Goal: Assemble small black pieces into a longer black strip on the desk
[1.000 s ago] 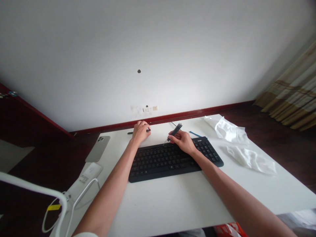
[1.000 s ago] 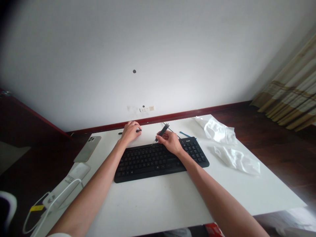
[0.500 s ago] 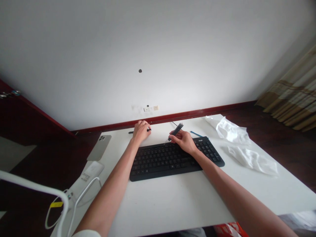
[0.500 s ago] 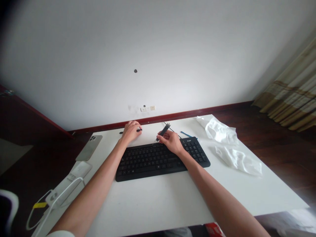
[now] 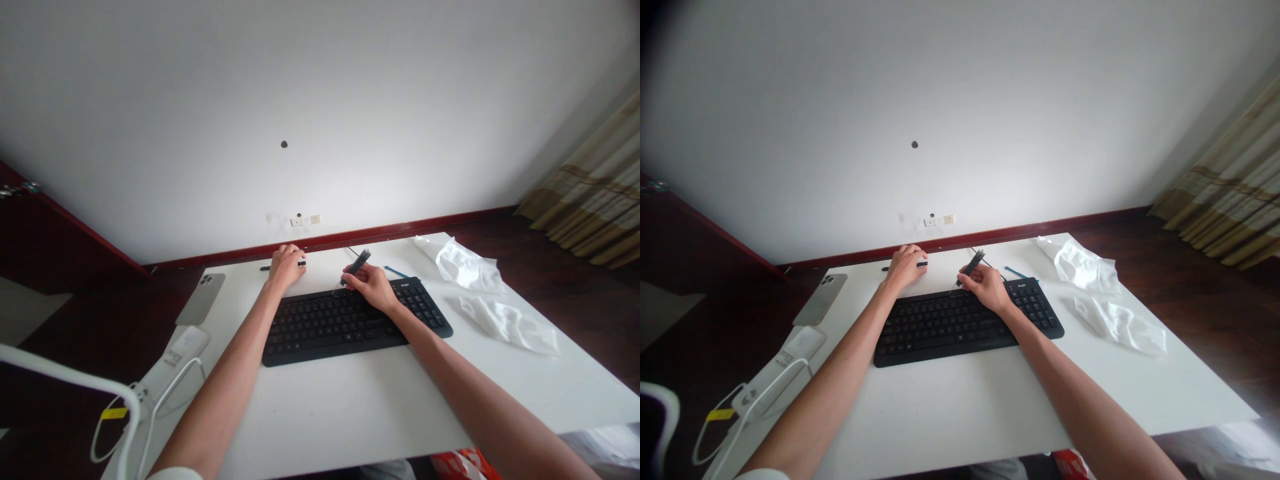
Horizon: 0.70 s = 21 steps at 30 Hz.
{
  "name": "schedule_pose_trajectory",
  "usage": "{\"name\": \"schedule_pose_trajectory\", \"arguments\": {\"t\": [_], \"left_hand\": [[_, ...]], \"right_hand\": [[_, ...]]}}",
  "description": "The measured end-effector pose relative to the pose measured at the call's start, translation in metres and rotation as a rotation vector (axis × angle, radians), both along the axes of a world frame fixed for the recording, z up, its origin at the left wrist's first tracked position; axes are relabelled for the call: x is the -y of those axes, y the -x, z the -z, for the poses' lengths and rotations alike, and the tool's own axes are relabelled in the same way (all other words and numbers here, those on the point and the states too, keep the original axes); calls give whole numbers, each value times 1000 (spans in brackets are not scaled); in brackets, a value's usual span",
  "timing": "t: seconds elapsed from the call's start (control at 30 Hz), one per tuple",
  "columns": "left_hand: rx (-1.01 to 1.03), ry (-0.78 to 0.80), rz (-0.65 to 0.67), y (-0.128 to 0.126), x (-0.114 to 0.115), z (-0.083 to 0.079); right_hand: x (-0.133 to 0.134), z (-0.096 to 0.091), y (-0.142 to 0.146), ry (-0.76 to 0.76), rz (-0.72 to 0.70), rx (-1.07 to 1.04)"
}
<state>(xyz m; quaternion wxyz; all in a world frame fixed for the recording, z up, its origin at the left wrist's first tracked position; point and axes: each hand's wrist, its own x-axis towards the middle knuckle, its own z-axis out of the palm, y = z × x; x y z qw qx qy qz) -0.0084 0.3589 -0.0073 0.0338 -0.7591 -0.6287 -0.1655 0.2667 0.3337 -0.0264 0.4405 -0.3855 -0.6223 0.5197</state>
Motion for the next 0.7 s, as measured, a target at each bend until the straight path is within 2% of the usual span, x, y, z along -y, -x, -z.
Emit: {"name": "schedule_pose_trajectory", "arguments": {"t": [0.2, 0.43, 0.57, 0.7], "left_hand": [[54, -35, 22, -27, 25, -6], [113, -61, 91, -71, 77, -10], [160, -70, 88, -85, 102, -5], [219, -59, 67, -91, 111, 5]], "right_hand": [[-1, 1, 2, -2, 58, -60], [-4, -2, 0, -97, 235, -47], [-5, -1, -2, -134, 292, 18], [-3, -2, -2, -155, 250, 49]]}}
